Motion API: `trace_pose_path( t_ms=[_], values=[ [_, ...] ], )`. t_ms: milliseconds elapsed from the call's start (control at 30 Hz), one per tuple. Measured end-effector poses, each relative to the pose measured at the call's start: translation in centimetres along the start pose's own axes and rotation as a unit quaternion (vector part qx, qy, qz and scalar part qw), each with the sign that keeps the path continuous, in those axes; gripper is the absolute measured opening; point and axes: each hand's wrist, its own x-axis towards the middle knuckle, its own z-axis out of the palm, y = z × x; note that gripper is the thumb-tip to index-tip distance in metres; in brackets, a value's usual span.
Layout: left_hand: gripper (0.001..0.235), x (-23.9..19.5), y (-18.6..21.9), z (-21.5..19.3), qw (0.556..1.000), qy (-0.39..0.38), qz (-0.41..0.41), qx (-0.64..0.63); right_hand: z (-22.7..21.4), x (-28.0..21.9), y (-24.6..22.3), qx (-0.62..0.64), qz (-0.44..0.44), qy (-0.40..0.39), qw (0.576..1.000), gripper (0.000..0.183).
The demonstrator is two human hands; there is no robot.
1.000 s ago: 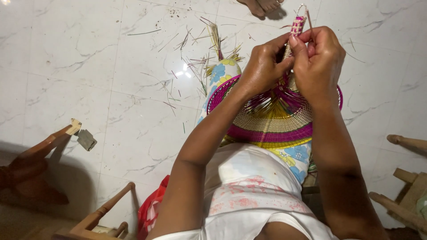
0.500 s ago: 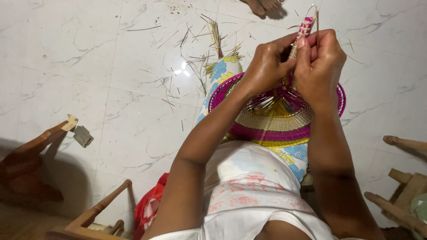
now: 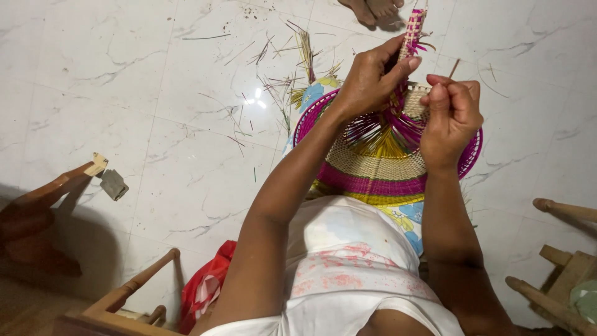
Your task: The person weaves a colorful basket using a thin wooden stick to tuck and secure pink and natural-colored strands along the rim. The basket rests on the lap while the hands repeatedly pull and press the strands into place.
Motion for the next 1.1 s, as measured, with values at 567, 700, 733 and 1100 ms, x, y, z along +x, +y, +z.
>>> trace_pose_path(
  t_ms=[567,700,733,1100],
  values=[
    [0.048,-0.7,3.7,0.3,0.997,0.022,-0.003,-0.075,-1.0,-3.2,-1.2,0.069,0.002,0.07,0.995,0.018],
    [0.048,-0.4,4.9,0.6,0.995,0.025,0.043,-0.089,-1.5,-3.3,-2.9,0.112,-0.032,-0.007,0.993,0.031],
    [0.048,-0.4,4.4,0.7,0.995,0.025,0.045,-0.089,-1.9,-3.4,-3.0,0.112,-0.034,-0.007,0.993,0.031],
    [0.027,0.1,5.2,1.3,0.987,-0.069,0.062,-0.133,-4.5,-3.3,-4.7,0.244,0.039,-0.138,0.959,0.034]
  ],
)
